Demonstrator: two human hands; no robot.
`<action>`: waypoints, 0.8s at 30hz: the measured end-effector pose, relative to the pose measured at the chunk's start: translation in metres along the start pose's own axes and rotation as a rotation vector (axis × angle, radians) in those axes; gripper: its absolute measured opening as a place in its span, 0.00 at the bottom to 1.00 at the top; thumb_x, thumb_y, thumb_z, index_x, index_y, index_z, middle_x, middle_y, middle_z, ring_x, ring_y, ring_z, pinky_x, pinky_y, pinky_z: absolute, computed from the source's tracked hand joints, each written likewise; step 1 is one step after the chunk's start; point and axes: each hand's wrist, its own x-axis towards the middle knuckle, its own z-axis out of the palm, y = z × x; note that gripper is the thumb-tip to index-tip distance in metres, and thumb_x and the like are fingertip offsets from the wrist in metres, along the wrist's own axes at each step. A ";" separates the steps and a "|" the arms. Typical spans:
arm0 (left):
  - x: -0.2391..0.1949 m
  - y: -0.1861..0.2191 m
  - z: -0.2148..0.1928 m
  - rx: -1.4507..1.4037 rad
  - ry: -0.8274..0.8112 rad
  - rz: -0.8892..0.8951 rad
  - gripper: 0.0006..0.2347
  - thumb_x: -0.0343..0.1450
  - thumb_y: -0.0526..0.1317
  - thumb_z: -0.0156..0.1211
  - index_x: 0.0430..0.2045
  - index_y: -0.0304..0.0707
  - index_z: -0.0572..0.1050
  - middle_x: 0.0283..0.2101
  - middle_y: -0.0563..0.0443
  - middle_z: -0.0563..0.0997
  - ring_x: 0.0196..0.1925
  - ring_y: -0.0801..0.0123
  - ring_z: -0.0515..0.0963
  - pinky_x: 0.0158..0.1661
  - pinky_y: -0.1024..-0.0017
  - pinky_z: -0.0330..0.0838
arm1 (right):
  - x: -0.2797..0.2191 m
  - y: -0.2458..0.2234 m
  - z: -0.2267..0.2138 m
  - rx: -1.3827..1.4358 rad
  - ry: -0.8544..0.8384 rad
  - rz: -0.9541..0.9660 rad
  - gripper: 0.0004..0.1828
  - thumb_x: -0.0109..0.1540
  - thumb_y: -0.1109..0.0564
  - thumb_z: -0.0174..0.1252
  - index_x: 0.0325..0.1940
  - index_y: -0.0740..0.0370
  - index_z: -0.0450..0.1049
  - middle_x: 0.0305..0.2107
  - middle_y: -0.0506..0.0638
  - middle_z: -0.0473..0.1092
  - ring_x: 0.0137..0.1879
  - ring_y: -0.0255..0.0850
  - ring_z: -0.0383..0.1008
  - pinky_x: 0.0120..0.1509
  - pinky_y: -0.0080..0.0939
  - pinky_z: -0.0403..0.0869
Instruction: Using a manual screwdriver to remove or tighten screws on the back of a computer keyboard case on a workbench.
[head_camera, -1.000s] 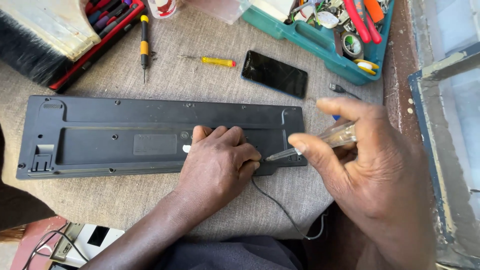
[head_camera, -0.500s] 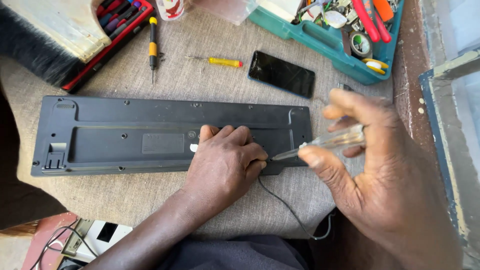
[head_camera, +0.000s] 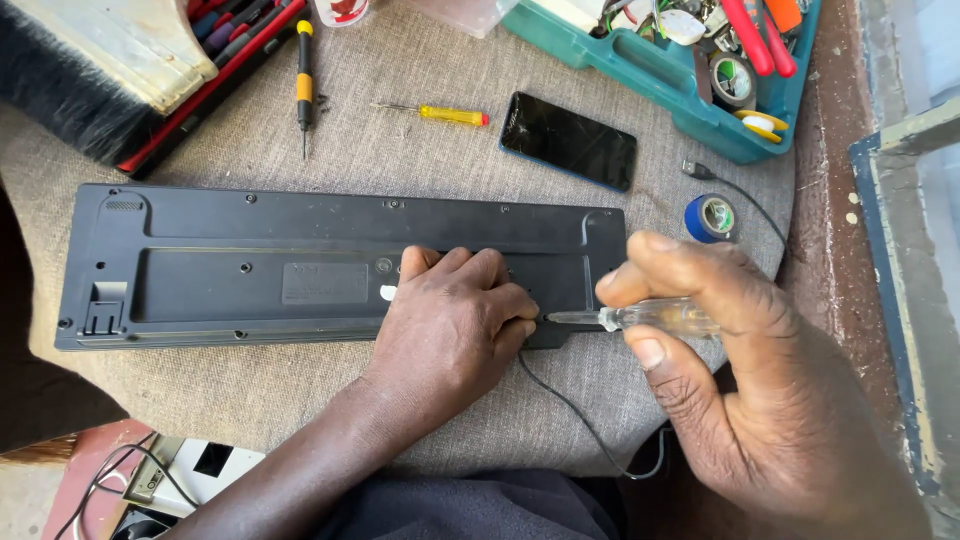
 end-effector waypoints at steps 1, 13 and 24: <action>0.000 -0.001 0.000 0.002 0.009 0.005 0.06 0.72 0.44 0.62 0.25 0.58 0.84 0.30 0.60 0.72 0.34 0.64 0.72 0.44 0.56 0.56 | 0.000 0.002 0.000 -0.040 0.015 0.013 0.28 0.68 0.59 0.57 0.72 0.63 0.62 0.52 0.52 0.79 0.62 0.43 0.82 0.75 0.47 0.73; -0.001 0.001 -0.002 -0.007 0.000 0.003 0.06 0.72 0.44 0.62 0.26 0.57 0.84 0.29 0.60 0.72 0.34 0.64 0.72 0.44 0.56 0.56 | -0.002 0.009 -0.011 -0.103 -0.072 0.071 0.30 0.63 0.52 0.64 0.67 0.57 0.66 0.53 0.45 0.82 0.58 0.35 0.85 0.65 0.39 0.76; -0.001 0.001 -0.003 -0.010 0.000 -0.002 0.06 0.72 0.44 0.61 0.27 0.57 0.84 0.29 0.60 0.72 0.34 0.64 0.72 0.44 0.56 0.56 | 0.007 0.000 0.018 -0.141 0.154 0.123 0.38 0.61 0.49 0.73 0.69 0.63 0.64 0.61 0.53 0.74 0.56 0.40 0.82 0.62 0.45 0.76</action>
